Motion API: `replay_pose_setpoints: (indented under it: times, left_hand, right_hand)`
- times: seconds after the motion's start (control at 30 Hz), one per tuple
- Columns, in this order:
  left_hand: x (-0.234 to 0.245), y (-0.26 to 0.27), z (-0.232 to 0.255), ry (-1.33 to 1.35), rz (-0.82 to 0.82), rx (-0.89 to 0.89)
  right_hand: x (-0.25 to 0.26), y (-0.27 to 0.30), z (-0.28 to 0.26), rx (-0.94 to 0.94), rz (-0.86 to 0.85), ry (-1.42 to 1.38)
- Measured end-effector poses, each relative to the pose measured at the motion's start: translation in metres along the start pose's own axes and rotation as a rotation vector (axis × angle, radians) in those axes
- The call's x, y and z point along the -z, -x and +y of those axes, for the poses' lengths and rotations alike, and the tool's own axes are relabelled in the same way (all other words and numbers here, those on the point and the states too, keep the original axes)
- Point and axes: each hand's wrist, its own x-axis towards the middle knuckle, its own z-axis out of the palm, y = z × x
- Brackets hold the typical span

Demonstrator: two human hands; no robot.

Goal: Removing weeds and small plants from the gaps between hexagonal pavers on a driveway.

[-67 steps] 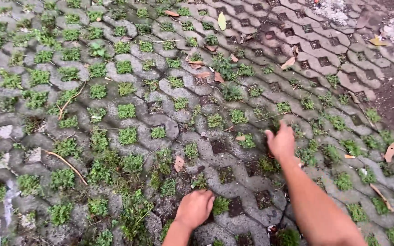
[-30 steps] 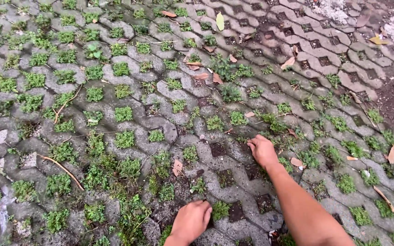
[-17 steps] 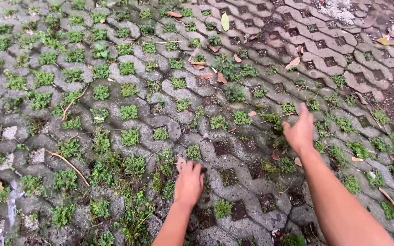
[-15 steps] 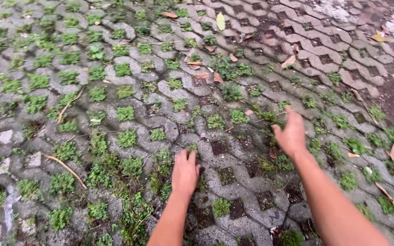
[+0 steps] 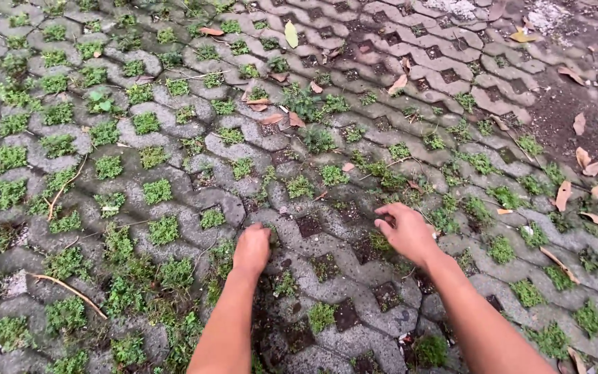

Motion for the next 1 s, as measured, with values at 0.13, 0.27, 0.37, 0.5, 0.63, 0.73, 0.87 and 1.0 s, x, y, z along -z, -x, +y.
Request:
replay_pose_setpoints:
  times: [0.13,0.27,0.37,0.5,0.63,0.73,0.87,1.0]
  left_hand:
    - [0.094,-0.019,0.069,0.472,-0.076,0.356]
    - [0.089,-0.034,0.049,0.194,0.126,0.051]
    - [0.106,-0.022,0.060,0.345,-0.074,0.305]
    - [0.030,-0.020,0.014,0.163,-0.061,0.073]
    - [-0.013,-0.030,-0.009,-0.072,0.022,-0.146]
    - [-0.004,-0.028,0.008,-0.183,-0.059,-0.074]
    - [0.044,-0.019,0.073,0.161,-0.331,-0.187]
    - [0.051,-0.046,0.079,-0.042,-0.127,-0.352]
  right_hand:
    - [0.007,0.007,-0.016,-0.074,-0.007,-0.009]
    - [0.001,0.003,-0.029,0.063,-0.069,-0.098]
    - [0.004,0.009,-0.043,0.043,-0.133,-0.121]
    - [0.005,0.020,-0.044,-0.004,-0.195,-0.131]
    - [-0.002,0.025,-0.023,0.065,-0.158,-0.071]
    - [-0.003,0.025,-0.016,0.027,-0.196,-0.067]
    - [-0.005,0.022,-0.017,-0.029,-0.211,-0.097]
    - [-0.018,0.018,-0.032,0.068,-0.245,-0.088]
